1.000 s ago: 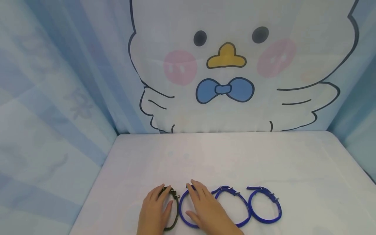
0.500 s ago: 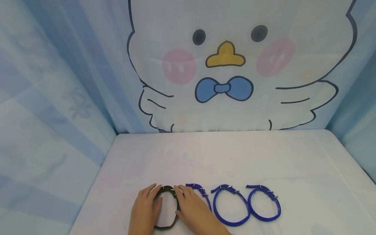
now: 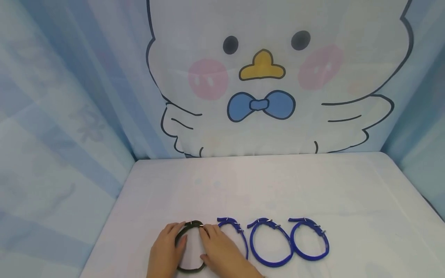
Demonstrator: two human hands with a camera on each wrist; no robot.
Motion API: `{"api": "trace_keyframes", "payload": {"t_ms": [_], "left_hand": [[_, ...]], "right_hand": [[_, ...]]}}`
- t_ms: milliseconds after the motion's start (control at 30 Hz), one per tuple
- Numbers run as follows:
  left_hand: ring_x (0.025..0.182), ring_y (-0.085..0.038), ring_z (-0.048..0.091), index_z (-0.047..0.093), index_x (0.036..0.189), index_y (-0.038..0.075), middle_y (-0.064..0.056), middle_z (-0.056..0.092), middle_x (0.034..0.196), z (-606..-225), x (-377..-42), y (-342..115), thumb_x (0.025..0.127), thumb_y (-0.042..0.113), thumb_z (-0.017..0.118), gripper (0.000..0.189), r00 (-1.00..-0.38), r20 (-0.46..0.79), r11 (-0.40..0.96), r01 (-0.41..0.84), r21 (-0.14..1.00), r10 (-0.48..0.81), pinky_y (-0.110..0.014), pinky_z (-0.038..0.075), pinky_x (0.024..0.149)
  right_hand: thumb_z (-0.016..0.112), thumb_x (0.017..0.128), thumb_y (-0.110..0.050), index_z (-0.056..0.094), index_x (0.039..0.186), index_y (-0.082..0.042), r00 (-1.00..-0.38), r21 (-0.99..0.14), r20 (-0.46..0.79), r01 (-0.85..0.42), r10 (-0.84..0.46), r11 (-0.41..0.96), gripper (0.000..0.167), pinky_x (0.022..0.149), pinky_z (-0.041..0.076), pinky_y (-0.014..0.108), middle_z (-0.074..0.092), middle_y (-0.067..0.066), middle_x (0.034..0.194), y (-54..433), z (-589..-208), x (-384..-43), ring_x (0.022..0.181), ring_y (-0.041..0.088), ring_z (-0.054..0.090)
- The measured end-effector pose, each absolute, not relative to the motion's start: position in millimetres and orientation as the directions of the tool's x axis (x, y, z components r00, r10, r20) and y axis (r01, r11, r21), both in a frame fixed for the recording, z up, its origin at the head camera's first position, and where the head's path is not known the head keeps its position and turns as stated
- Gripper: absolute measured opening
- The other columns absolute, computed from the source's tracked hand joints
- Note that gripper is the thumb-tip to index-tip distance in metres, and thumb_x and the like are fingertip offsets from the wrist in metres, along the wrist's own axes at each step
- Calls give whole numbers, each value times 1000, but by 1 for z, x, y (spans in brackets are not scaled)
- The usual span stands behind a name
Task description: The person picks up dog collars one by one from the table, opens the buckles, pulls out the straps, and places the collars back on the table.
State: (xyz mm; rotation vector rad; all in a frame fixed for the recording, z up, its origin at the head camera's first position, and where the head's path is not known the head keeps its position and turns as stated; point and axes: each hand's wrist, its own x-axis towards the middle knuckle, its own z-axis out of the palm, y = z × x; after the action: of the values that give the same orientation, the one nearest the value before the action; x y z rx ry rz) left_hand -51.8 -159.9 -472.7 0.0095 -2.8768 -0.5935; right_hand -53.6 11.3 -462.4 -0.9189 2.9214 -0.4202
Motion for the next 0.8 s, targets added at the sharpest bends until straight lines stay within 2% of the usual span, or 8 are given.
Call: {"api": "trace_keyframes", "payload": {"t_ms": [133,267,400,567,800], "left_hand": [[92,-26,68,69,118,8,-11,69,110,-471,-55,-161,81,15,82,40,-991,104,917,-41,397,-89,-44,58,79],[84,-22,67,69,114,8,-8,70,102,-472,-57,-164,81,16,82,37,-993,55,921,-75,383,-104,-42,57,72],[80,-20,67,70,108,9,-4,71,91,-472,-59,-166,81,12,81,30,-995,39,922,-74,380,-95,-41,57,70],[79,-19,68,72,100,9,-4,73,89,-471,-61,-168,82,7,78,19,-994,27,919,-85,384,-104,-40,58,71],[74,-11,66,74,96,14,4,71,84,-468,-58,-172,82,11,80,16,-992,76,916,-59,396,-97,-28,54,61]], "right_hand": [[79,85,-34,55,136,-3,-827,-270,9,-544,-563,795,64,106,47,27,53,9,134,11,-462,-53,125,19,50],[78,86,-35,57,134,-2,-821,-256,-3,-552,-571,794,62,105,48,28,53,10,136,11,-462,-53,125,20,51],[77,86,-34,58,133,0,-814,-251,-4,-562,-581,788,60,104,48,27,53,12,136,11,-462,-53,124,21,51],[76,87,-34,59,133,0,-804,-242,-5,-576,-594,781,59,105,48,27,52,12,136,11,-461,-55,123,20,51],[77,87,-33,62,129,0,-787,-235,34,-606,-617,760,55,103,49,26,56,9,132,13,-462,-54,120,18,53]]}}
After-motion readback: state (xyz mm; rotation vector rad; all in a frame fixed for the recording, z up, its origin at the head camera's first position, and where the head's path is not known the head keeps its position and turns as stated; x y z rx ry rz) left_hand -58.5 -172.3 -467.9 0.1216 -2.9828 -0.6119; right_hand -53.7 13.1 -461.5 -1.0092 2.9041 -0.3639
